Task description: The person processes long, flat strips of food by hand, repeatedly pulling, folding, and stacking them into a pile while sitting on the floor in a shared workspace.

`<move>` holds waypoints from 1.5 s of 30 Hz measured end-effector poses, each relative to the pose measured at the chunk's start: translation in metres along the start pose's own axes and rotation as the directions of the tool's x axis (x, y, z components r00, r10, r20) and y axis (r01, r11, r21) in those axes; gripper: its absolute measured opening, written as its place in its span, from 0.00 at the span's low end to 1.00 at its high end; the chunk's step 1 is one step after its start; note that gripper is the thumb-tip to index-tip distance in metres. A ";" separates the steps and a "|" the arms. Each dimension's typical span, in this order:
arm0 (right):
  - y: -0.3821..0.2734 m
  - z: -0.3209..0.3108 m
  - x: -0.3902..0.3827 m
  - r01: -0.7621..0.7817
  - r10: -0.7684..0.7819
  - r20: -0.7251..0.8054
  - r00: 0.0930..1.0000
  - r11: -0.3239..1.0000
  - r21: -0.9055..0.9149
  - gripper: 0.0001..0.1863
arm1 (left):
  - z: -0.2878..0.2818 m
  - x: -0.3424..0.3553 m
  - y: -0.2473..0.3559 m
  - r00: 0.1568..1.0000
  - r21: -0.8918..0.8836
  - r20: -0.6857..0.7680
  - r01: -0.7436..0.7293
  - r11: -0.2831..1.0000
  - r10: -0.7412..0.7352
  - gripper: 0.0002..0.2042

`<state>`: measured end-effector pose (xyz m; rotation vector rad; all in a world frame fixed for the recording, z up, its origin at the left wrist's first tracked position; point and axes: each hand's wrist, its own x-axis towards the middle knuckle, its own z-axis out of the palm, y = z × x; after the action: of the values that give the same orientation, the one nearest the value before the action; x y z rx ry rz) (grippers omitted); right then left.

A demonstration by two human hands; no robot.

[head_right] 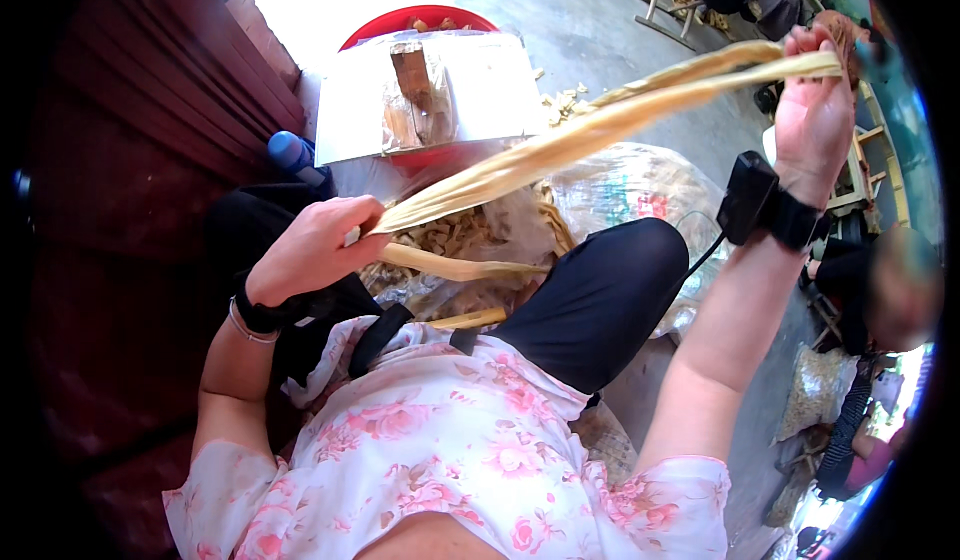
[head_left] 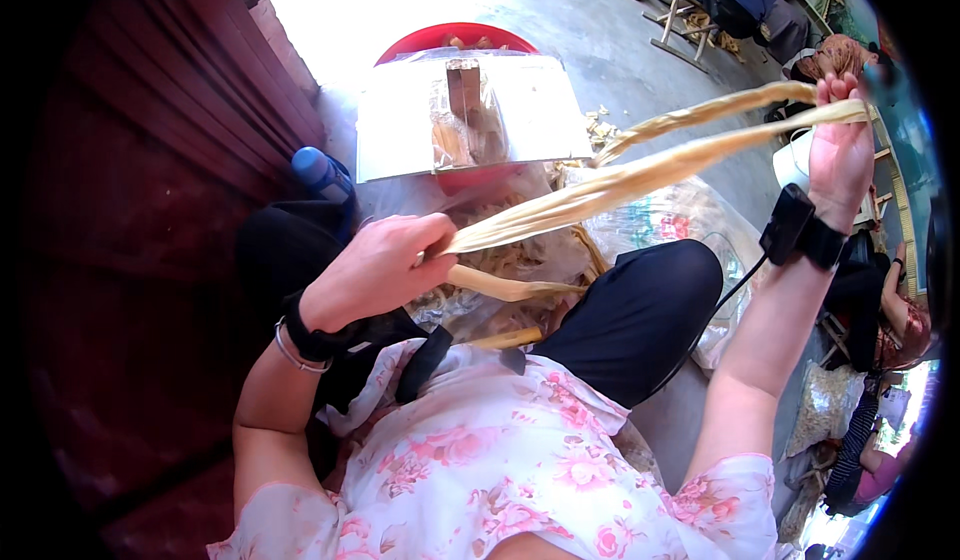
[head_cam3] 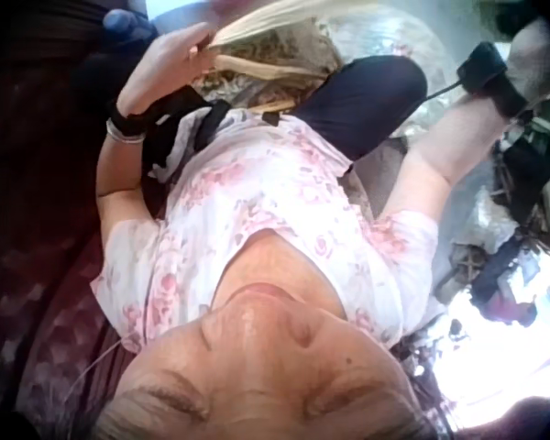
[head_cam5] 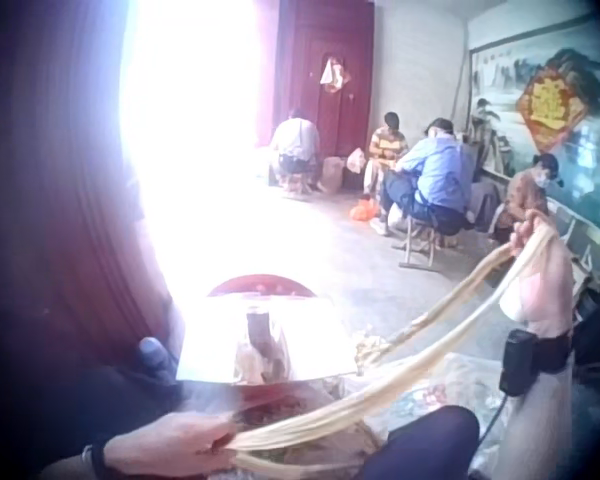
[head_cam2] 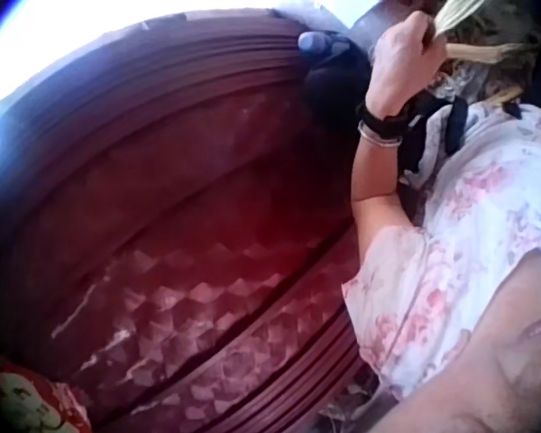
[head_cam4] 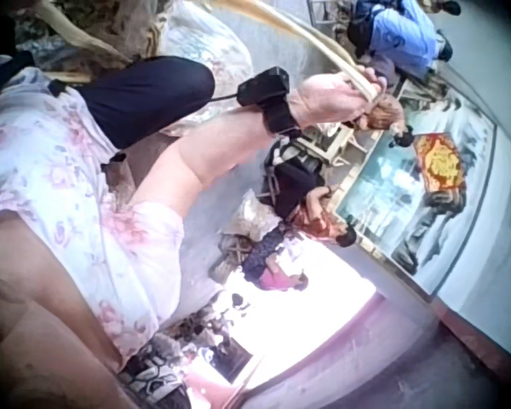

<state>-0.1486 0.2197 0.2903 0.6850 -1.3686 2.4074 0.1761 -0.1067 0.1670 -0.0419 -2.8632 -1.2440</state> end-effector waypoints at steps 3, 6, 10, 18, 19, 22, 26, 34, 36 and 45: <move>0.026 -0.038 0.027 0.045 -0.068 -0.065 0.996 0.953 -0.299 0.16 | -0.004 -0.006 0.002 0.999 -0.005 -0.022 -0.034 0.999 0.034 0.06; 0.027 -0.057 0.042 -0.225 0.203 -0.130 0.971 0.955 -0.192 0.17 | 0.000 -0.003 0.002 0.985 0.093 -0.030 -0.165 0.982 0.169 0.06; 0.017 -0.055 0.035 -0.257 0.269 0.134 0.954 0.961 -0.103 0.16 | -0.002 0.006 0.008 0.989 0.002 0.121 -0.081 0.997 0.080 0.06; 0.032 0.055 -0.096 -0.415 0.511 0.729 0.456 0.846 -0.334 0.16 | 0.006 0.054 0.053 0.921 -0.447 -0.286 -0.374 0.813 0.266 0.09; 0.035 0.056 -0.113 -0.416 0.597 0.709 0.375 0.792 -0.447 0.16 | 0.000 0.058 0.064 0.886 -0.398 -0.325 -0.445 0.802 0.330 0.09; 0.057 0.028 -0.151 0.082 0.663 0.718 0.215 0.720 -0.689 0.17 | -0.021 0.063 0.099 0.760 -0.207 -0.440 -0.603 0.770 0.477 0.08; 0.097 -0.030 -0.164 0.304 0.849 0.528 0.029 0.495 -0.814 0.13 | -0.057 0.054 0.112 0.685 -0.009 -0.493 -0.620 0.784 0.536 0.08; 0.064 -0.020 -0.113 -0.287 0.930 0.247 0.271 0.323 -0.902 0.06 | -0.100 0.073 0.109 0.668 0.174 -0.510 -0.537 0.825 0.542 0.07; 0.045 -0.028 -0.071 -0.348 0.735 0.198 0.648 0.518 -0.782 0.08 | -0.095 0.089 0.109 0.651 0.122 -0.526 -0.578 0.807 0.547 0.06; 0.001 -0.088 0.065 0.673 0.107 0.679 0.726 0.089 -0.734 0.21 | 0.031 0.126 0.114 0.827 -0.063 -0.239 -0.536 0.842 0.509 0.18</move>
<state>-0.2266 0.2960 0.2863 1.1294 -2.2748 0.4137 0.0533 -0.0039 0.2329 -0.6155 -2.3401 -1.2121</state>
